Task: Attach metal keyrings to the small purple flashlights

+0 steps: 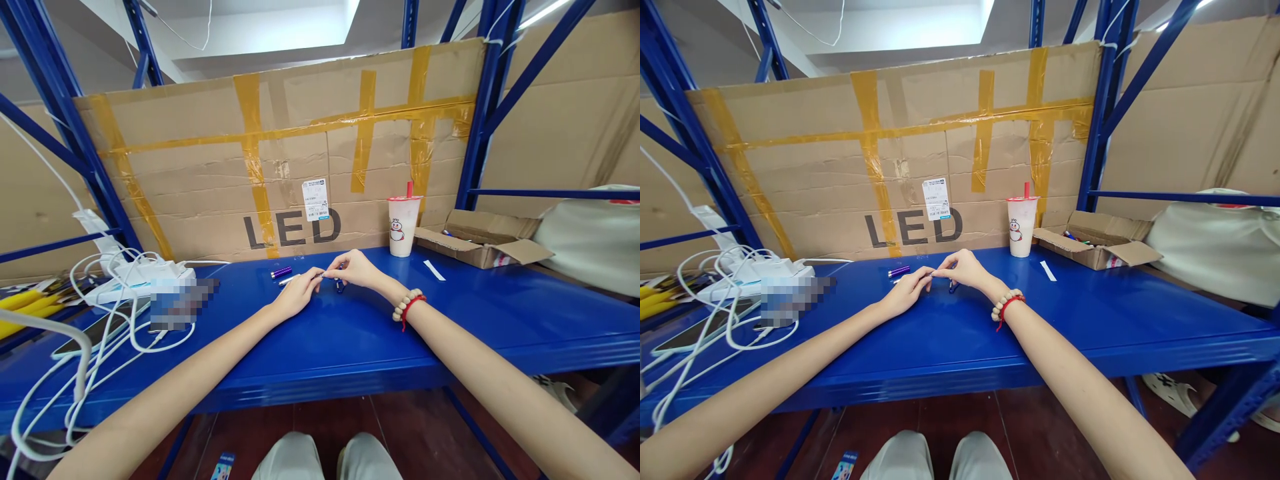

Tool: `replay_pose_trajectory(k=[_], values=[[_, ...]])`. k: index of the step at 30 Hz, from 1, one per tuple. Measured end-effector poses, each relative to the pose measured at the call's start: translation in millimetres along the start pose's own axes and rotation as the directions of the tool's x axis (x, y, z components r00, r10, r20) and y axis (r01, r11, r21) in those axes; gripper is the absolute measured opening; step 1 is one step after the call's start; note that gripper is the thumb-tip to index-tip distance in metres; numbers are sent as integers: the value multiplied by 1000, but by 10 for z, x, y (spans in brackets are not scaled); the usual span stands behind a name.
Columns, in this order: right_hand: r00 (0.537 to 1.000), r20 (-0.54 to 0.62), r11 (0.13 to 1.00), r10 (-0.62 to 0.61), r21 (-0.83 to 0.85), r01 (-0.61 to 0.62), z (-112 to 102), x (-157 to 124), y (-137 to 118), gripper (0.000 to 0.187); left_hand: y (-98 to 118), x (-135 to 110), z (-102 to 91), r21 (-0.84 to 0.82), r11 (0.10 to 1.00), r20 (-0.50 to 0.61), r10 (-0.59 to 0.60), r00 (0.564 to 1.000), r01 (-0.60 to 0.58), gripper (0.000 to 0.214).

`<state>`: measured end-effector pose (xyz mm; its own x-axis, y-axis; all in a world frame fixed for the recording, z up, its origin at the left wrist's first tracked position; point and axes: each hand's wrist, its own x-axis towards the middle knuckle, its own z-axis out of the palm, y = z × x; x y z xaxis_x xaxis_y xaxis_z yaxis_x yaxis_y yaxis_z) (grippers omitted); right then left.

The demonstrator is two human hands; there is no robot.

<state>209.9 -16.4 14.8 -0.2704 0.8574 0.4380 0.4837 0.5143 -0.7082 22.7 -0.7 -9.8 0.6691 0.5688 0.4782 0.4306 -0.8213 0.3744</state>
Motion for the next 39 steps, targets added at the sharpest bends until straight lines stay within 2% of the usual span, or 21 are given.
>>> replay_pose_trajectory(k=[16,20,24,34,39], values=[[1000,13,999,1,51,-1,6,26,48,38,29,-7,-6,2,999,54,-38,998,38,24],[998,62,998,2,70,-7,-20,27,91,35,48,-20,-3,-4,1000,59,-18,998,19,20],[991,120,995,63,66,-71,-22,15,137,35,70,-33,-5,3,1000,79,-10,997,10,14],[991,118,994,70,74,-79,-14,-35,19,41,32,-29,4,-18,1000,20,-19,1000,19,13],[987,105,987,121,95,-131,-16,-27,-23,41,51,-35,3,-8,1000,-25,-17,1000,17,14]])
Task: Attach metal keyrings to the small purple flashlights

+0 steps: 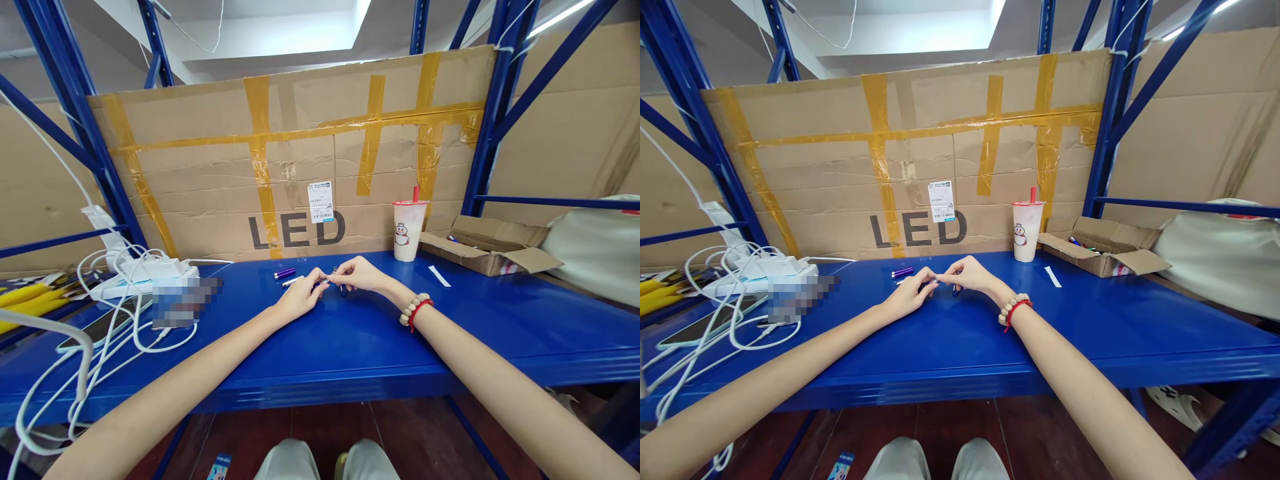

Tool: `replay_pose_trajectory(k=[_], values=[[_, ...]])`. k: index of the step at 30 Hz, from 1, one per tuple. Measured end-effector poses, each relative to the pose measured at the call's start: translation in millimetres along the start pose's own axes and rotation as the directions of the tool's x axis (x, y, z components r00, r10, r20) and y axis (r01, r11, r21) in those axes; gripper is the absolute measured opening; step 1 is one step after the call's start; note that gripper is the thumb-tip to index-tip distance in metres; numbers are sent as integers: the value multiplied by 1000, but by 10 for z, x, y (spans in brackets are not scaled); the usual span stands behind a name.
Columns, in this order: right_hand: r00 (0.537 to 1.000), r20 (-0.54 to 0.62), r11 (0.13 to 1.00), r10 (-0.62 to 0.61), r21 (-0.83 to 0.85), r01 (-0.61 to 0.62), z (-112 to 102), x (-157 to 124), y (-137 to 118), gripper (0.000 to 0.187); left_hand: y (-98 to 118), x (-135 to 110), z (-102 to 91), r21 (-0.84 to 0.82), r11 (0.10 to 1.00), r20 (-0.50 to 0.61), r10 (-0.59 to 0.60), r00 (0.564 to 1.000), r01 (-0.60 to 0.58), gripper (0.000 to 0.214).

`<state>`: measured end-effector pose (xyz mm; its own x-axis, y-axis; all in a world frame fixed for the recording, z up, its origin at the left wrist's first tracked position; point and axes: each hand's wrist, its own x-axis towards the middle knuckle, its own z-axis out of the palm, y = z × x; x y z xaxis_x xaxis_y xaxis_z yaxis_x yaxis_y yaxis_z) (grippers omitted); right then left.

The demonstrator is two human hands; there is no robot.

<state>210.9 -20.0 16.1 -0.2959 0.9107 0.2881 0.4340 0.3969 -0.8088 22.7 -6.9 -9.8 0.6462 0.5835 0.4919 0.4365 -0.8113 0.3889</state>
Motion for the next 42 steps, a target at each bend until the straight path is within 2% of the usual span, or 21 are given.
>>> replay_pose_trajectory(k=[5,9,18,26,36,42], values=[[999,43,1000,-22,-16,22,107,29,45,41,15,15,-16,60,997,21,56,998,-57,24],[998,47,998,-46,-50,48,188,43,73,41,-16,33,-13,37,999,-4,19,1000,-19,25],[997,-70,997,-13,-83,7,132,56,69,45,13,27,-9,72,991,-23,-107,994,109,21],[1000,-17,1000,-6,-17,5,136,45,65,48,-24,29,-12,42,997,10,-59,998,59,21],[997,28,970,-76,-229,81,134,61,171,48,-17,29,-7,35,998,34,-59,998,58,23],[995,35,953,-97,-284,103,137,46,141,47,12,20,-25,61,995,37,-76,996,73,26]])
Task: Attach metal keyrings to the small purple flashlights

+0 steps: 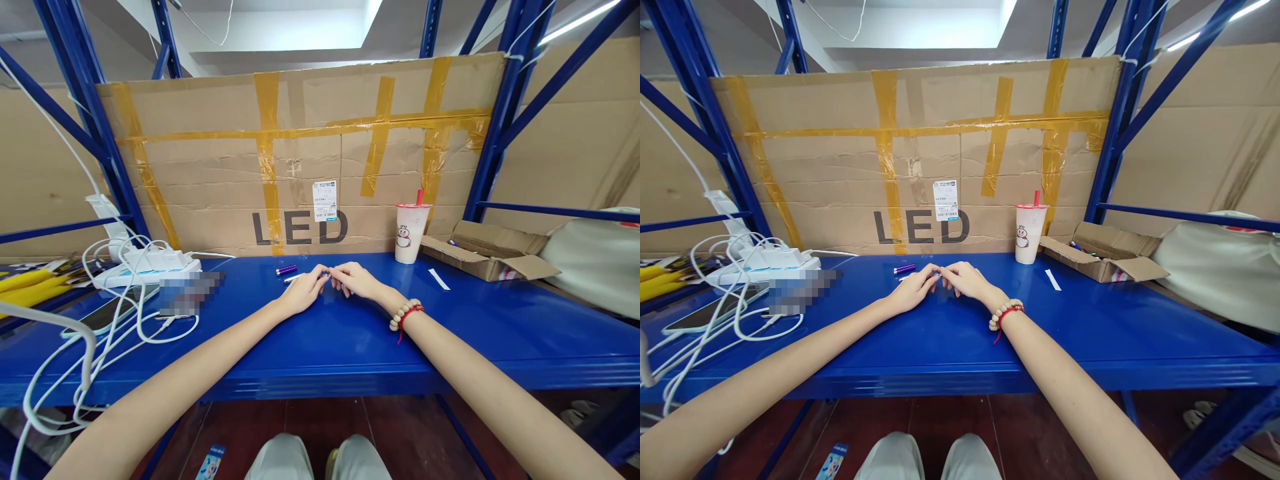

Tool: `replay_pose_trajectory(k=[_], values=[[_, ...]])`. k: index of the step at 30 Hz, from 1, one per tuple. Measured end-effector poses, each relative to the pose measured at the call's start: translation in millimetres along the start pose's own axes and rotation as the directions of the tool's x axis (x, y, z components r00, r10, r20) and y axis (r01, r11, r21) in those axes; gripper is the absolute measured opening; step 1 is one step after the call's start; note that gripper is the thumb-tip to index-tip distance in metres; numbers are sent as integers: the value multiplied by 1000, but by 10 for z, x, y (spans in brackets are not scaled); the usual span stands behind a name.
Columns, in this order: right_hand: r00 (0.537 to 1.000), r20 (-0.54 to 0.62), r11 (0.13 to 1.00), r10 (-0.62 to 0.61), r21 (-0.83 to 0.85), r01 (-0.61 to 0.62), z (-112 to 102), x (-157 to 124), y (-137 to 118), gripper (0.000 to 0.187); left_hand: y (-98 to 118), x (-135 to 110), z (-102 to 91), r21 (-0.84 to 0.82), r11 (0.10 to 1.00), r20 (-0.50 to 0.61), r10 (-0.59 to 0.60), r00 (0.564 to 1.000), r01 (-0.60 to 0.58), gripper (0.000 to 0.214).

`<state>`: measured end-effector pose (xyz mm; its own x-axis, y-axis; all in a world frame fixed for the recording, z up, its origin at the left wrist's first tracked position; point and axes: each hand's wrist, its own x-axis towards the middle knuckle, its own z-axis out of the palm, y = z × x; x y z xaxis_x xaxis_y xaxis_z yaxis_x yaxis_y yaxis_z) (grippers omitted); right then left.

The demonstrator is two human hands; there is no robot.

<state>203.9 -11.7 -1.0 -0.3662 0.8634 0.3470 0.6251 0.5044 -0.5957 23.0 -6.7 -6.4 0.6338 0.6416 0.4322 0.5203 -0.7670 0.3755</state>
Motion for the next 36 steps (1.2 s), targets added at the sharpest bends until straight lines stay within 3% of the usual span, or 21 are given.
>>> replay_pose_trajectory(k=[9,17,26,36], values=[[974,-228,992,-5,-122,-24,-28,-22,-72,43,35,0,-24,96,993,-41,-71,997,74,28],[947,-316,998,-51,-54,35,0,19,-14,39,55,11,-50,92,986,-83,-132,988,140,25],[954,-295,958,46,284,42,21,38,-75,40,79,5,-49,80,991,-92,-102,991,109,18],[964,-259,929,60,368,42,-1,27,-107,43,50,20,-25,62,990,-103,-118,988,124,19]])
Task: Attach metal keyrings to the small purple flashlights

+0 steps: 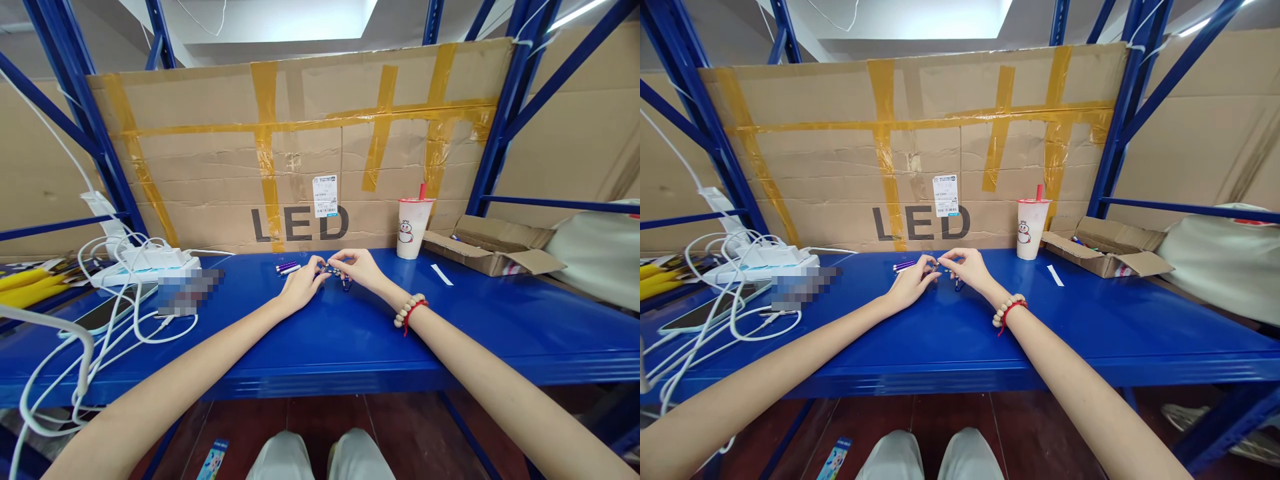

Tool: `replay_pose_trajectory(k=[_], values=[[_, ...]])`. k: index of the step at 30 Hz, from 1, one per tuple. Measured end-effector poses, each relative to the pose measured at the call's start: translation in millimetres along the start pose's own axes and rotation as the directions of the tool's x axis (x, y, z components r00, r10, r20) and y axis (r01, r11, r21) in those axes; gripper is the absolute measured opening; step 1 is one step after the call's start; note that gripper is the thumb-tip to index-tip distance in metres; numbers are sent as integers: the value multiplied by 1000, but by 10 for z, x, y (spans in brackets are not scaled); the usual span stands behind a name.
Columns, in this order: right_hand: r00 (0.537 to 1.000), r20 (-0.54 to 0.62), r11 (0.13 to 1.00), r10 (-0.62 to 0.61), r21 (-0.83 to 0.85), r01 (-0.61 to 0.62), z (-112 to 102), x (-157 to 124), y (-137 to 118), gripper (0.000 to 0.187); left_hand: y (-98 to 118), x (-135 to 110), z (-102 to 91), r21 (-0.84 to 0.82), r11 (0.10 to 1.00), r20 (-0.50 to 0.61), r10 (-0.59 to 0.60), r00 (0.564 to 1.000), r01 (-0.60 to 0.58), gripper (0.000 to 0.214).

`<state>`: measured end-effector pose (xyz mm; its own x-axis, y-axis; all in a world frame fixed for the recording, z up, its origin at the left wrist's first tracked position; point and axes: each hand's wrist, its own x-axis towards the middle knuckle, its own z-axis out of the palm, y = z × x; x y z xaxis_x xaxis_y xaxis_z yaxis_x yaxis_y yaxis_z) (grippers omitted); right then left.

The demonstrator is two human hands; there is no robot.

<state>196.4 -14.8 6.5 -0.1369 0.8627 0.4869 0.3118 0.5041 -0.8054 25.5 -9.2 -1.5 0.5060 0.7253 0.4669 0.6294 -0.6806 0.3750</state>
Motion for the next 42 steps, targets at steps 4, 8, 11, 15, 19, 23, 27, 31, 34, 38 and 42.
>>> replay_pose_trajectory(k=[4,8,11,15,19,23,27,31,34,38,42], values=[[999,42,1000,4,-11,-3,7,-16,-40,44,-1,-3,-2,29,999,3,28,1000,-28,20],[999,34,1000,31,-2,-31,-20,-14,-61,45,6,-14,-14,25,996,11,84,996,-84,18],[996,59,998,70,4,-70,-51,-3,-49,45,17,-23,-25,3,994,15,106,994,-106,16],[987,107,992,123,-3,-124,-74,6,-38,41,16,-27,-26,-10,989,22,148,989,-148,16],[970,147,980,194,4,-197,-89,1,-40,39,3,-23,-19,-17,984,31,180,983,-180,17],[955,176,970,238,12,-244,-107,-12,-44,39,-4,-19,-22,-58,978,50,205,977,-202,19],[952,194,969,235,27,-245,-120,-15,-49,39,-24,-14,-17,-83,967,24,244,969,-241,21],[947,210,966,242,35,-255,-134,-8,-42,38,-43,-8,-5,-69,965,15,256,967,-255,22],[939,219,961,264,16,-275,-141,-11,-39,39,-40,-11,-3,-55,955,22,294,956,-293,24],[925,222,950,308,-23,-311,-135,-30,-40,40,-36,-23,-4,-10,932,4,363,932,-363,25],[925,245,956,290,-26,-292,-123,-34,-4,42,-33,-34,-6,5,926,-7,377,926,-377,24]])
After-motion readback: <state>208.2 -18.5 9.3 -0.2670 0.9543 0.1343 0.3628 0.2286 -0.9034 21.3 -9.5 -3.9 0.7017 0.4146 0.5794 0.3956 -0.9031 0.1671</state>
